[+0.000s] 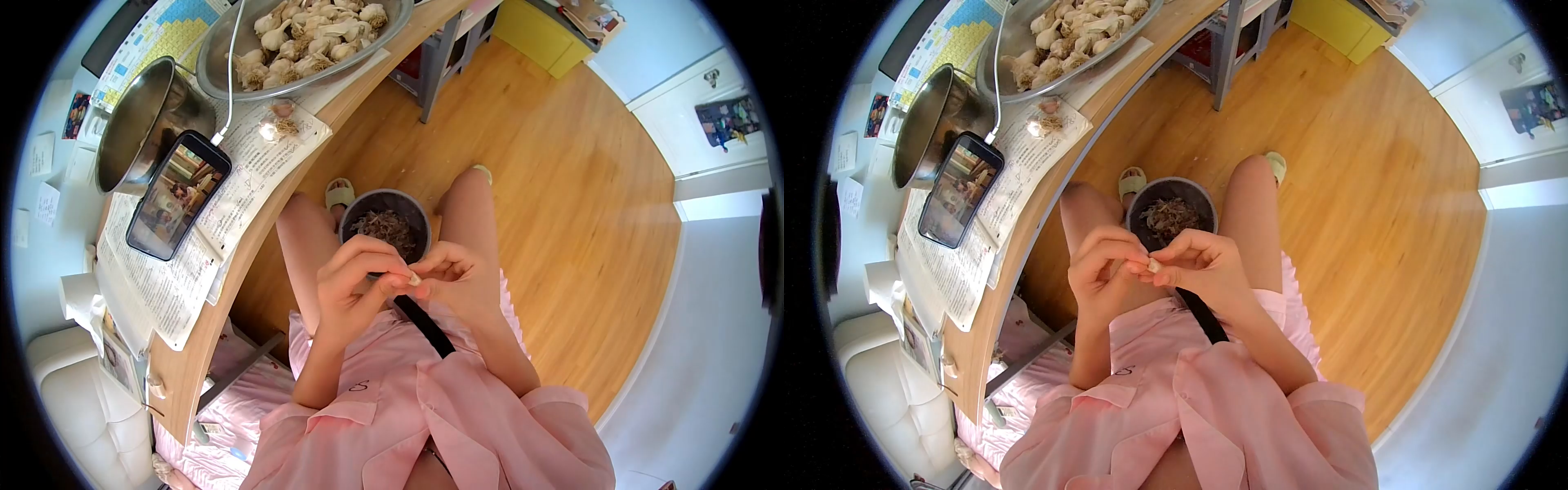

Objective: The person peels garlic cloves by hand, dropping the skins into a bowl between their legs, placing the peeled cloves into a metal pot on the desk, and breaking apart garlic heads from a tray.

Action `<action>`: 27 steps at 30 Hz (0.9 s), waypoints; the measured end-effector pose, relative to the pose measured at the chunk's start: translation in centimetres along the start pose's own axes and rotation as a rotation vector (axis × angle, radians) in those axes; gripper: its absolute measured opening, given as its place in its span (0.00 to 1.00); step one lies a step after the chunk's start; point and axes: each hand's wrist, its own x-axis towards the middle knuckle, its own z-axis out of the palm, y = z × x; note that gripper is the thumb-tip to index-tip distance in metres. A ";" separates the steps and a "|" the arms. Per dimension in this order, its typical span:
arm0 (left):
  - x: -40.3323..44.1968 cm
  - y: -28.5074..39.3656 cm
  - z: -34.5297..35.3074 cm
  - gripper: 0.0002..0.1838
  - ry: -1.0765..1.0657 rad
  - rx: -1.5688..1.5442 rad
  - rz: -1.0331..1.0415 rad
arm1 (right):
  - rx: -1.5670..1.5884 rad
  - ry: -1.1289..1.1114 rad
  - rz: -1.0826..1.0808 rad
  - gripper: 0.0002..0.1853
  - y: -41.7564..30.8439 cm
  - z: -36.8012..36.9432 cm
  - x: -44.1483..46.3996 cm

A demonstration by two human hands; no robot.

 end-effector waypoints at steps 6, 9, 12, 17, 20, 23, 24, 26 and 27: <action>0.2 0.1 -0.5 0.09 -0.054 0.033 0.007 | -0.045 0.035 -0.034 0.06 -0.3 -0.2 0.0; 0.3 0.5 -0.3 0.10 -0.057 -0.007 -0.006 | -0.073 0.044 -0.021 0.05 -0.9 0.3 -0.1; 0.3 0.5 -0.4 0.10 -0.083 -0.045 -0.005 | -0.109 0.027 -0.015 0.04 -1.2 0.3 0.0; 0.5 0.5 -1.1 0.10 -0.153 -0.068 0.009 | -0.132 0.009 0.028 0.05 -1.7 0.3 -0.3; 0.6 0.7 -1.3 0.10 -0.186 -0.081 -0.027 | -0.140 -0.003 0.044 0.05 -2.0 0.4 -0.4; 0.7 0.8 -1.3 0.09 -0.185 -0.119 -0.055 | -0.148 -0.013 0.056 0.05 -2.1 0.5 -0.3; 0.7 0.8 -1.3 0.09 -0.191 -0.108 -0.042 | -0.154 -0.017 0.060 0.05 -2.2 0.5 -0.2; 0.7 0.7 -1.3 0.09 -0.201 -0.084 -0.015 | -0.142 -0.023 0.064 0.06 -2.2 0.5 -0.2; 0.8 0.6 -1.3 0.09 -0.199 -0.083 -0.014 | -0.125 -0.025 0.065 0.06 -2.1 0.4 -0.1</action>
